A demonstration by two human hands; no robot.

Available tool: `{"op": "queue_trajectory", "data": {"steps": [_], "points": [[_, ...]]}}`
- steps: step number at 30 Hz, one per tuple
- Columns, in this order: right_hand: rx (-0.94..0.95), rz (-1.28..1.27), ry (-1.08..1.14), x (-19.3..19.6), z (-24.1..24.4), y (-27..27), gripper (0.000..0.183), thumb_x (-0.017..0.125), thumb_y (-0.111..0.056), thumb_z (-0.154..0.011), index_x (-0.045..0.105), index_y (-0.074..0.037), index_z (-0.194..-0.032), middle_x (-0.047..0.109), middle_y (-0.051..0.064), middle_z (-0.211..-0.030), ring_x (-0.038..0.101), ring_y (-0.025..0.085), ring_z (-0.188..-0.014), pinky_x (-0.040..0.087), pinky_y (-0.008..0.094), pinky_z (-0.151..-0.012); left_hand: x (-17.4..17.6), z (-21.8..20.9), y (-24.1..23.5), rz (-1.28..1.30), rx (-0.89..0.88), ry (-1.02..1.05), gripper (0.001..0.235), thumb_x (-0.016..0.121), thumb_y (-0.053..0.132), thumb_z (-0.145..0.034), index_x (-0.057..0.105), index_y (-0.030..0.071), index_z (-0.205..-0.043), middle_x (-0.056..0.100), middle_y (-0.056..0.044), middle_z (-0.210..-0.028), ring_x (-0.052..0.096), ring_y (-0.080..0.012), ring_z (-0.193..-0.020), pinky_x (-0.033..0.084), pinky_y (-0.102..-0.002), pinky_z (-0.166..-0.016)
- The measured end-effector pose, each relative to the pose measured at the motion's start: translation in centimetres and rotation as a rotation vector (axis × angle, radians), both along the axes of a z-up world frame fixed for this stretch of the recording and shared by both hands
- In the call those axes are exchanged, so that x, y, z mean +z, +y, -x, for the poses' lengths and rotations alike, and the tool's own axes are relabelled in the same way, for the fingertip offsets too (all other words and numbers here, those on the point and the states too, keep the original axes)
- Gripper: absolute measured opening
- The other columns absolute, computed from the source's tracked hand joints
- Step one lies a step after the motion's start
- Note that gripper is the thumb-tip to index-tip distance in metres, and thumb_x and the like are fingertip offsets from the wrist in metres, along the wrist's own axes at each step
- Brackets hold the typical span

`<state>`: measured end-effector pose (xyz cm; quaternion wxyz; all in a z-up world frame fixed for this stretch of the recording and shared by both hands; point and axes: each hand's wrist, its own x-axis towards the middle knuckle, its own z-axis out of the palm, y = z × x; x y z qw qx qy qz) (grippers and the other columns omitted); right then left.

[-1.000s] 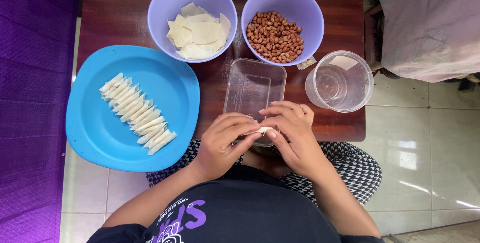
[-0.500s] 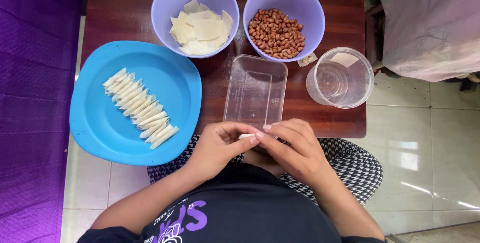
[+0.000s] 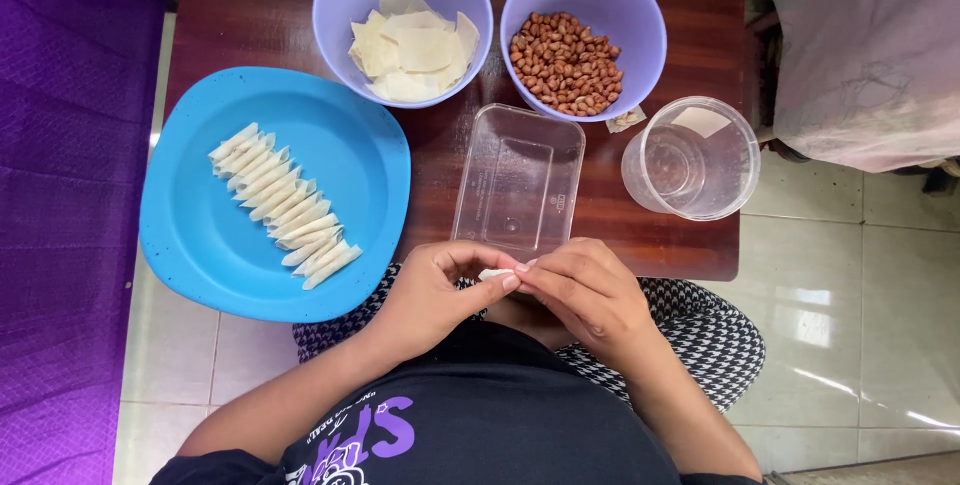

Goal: The person sits at a table and folds square wrappers around peanuts to make dumplings. They place each finished dumpling on a blue plate.

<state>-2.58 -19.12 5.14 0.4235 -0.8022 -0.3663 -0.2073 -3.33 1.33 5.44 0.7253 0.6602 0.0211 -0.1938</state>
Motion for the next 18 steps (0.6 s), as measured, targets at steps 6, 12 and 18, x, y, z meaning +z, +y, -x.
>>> {"op": "queue_trajectory", "data": {"steps": [6, 12, 18], "points": [[0.036, -0.063, 0.131, 0.1, -0.4, 1.5, 0.008, 0.076, -0.003, -0.088, 0.076, -0.002, -0.096, 0.076, 0.009, -0.091, 0.071, 0.029, -0.077, 0.062, 0.041, -0.071, 2.0, 0.5, 1.6, -0.235, 0.031, -0.352, 0.023, 0.081, 0.015, -0.083, 0.081, 0.011, -0.105, 0.080, -0.009, -0.092, 0.076, -0.0220, -0.087, 0.059, -0.034, -0.078], [0.094, -0.168, 0.305, -0.6, -0.3, 4.6, 0.007, 0.079, -0.007, -0.087, 0.079, -0.006, -0.094, 0.077, 0.005, -0.084, 0.071, 0.026, -0.071, 0.061, 0.036, -0.067, 1.3, 2.1, 4.6, -0.299, 0.105, -0.584, 0.029, 0.082, 0.011, -0.082, 0.078, 0.005, -0.110, 0.080, -0.012, -0.097, 0.077, -0.0318, -0.090, 0.061, -0.040, -0.079], [0.235, -0.031, 0.439, -0.1, -0.7, 8.0, 0.017, 0.081, -0.004, -0.081, 0.076, -0.003, -0.097, 0.071, 0.003, -0.089, 0.061, 0.015, -0.078, 0.052, 0.025, -0.068, 2.1, 4.3, 7.8, -0.535, 0.143, -0.575, 0.027, 0.079, 0.005, -0.078, 0.076, 0.002, -0.104, 0.079, -0.005, -0.097, 0.072, -0.0142, -0.080, 0.057, -0.025, -0.070]]}}
